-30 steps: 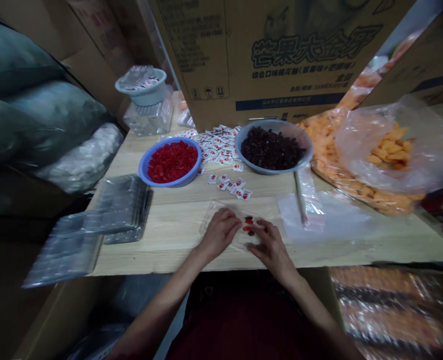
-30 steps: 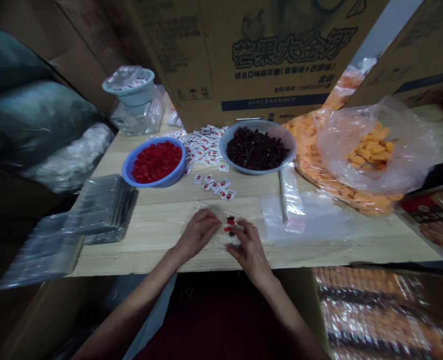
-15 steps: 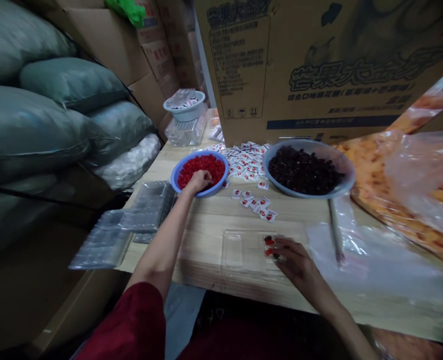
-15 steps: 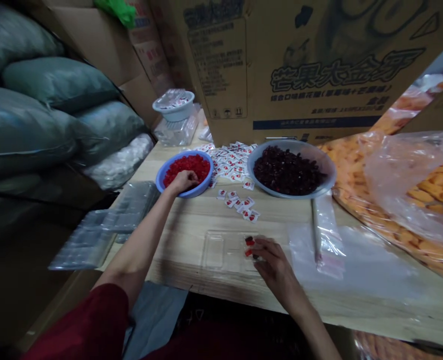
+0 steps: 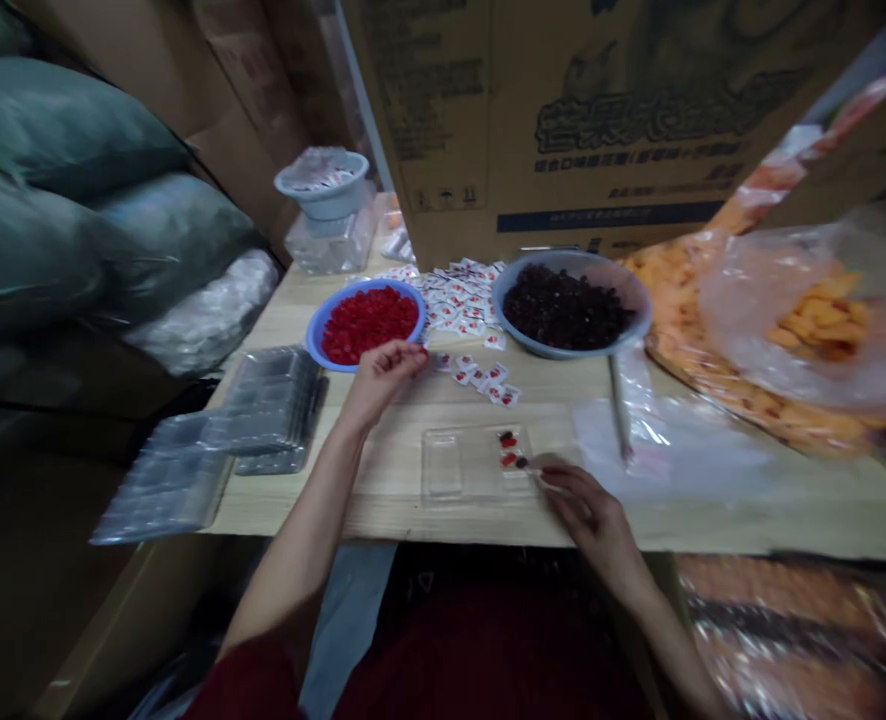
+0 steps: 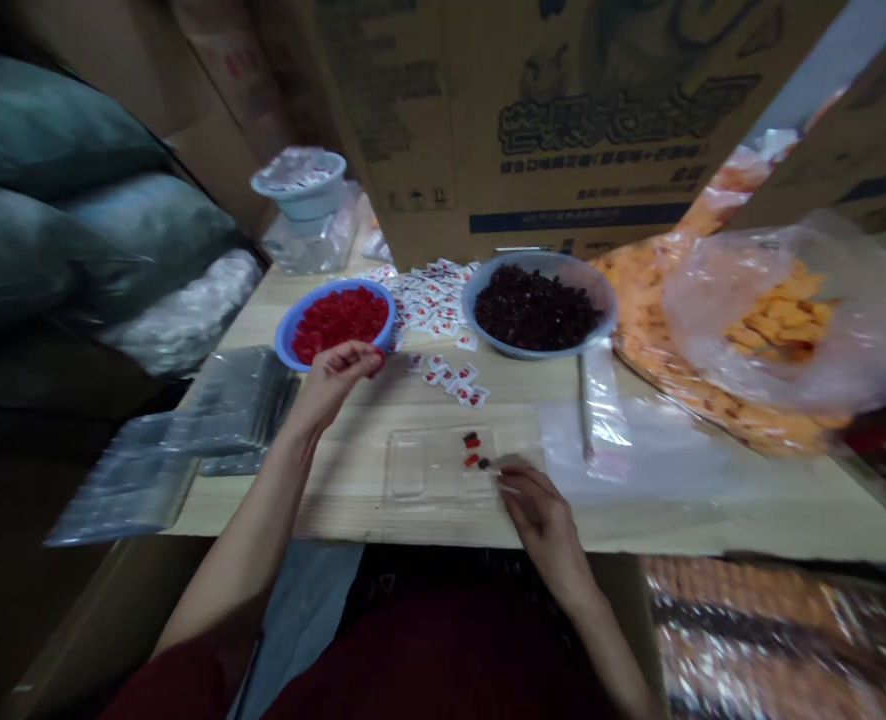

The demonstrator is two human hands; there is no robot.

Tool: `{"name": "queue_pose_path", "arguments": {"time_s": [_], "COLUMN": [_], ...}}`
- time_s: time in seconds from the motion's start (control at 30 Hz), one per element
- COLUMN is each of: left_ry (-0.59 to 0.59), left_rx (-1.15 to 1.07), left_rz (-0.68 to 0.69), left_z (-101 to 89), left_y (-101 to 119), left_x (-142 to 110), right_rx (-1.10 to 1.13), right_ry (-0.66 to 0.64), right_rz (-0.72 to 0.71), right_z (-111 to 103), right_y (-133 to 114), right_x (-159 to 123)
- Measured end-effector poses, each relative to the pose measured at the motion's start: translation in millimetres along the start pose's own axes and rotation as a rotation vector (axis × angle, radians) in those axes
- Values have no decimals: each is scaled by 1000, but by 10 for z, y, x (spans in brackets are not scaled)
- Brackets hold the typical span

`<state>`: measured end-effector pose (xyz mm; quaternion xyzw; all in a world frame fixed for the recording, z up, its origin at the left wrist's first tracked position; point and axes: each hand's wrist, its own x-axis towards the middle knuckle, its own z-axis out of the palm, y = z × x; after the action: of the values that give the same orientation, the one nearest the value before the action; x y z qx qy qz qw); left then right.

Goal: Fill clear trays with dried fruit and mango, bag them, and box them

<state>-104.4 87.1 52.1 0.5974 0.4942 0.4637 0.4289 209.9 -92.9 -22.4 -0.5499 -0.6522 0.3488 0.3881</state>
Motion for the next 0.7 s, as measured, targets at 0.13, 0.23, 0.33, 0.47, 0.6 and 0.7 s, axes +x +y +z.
{"name": "queue_pose_path", "arguments": {"time_s": [0.13, 0.23, 0.33, 0.47, 0.6, 0.7], "left_ry": [-344, -390, -365, -415, -418, -357], "left_rx": [120, 147, 212, 390, 454, 395], "left_rz": [-7, -31, -27, 156, 259, 220], "left_z": [690, 972, 1070, 1170, 1208, 1108], "left_y": [88, -21, -141, -220, -251, -204], "left_x": [-832, -1140, -1191, -1188, -1206, -1182], "right_rx": [67, 84, 102, 104, 88, 85], "right_ry": [14, 3, 17, 32, 50, 62], "right_rz": [40, 53, 62, 52, 50, 51], "right_z": [27, 21, 35, 100, 124, 104], "right_y": [-68, -90, -88, -69, -38, -31], "right_x": [-90, -130, -133, -98, -81, -78]}}
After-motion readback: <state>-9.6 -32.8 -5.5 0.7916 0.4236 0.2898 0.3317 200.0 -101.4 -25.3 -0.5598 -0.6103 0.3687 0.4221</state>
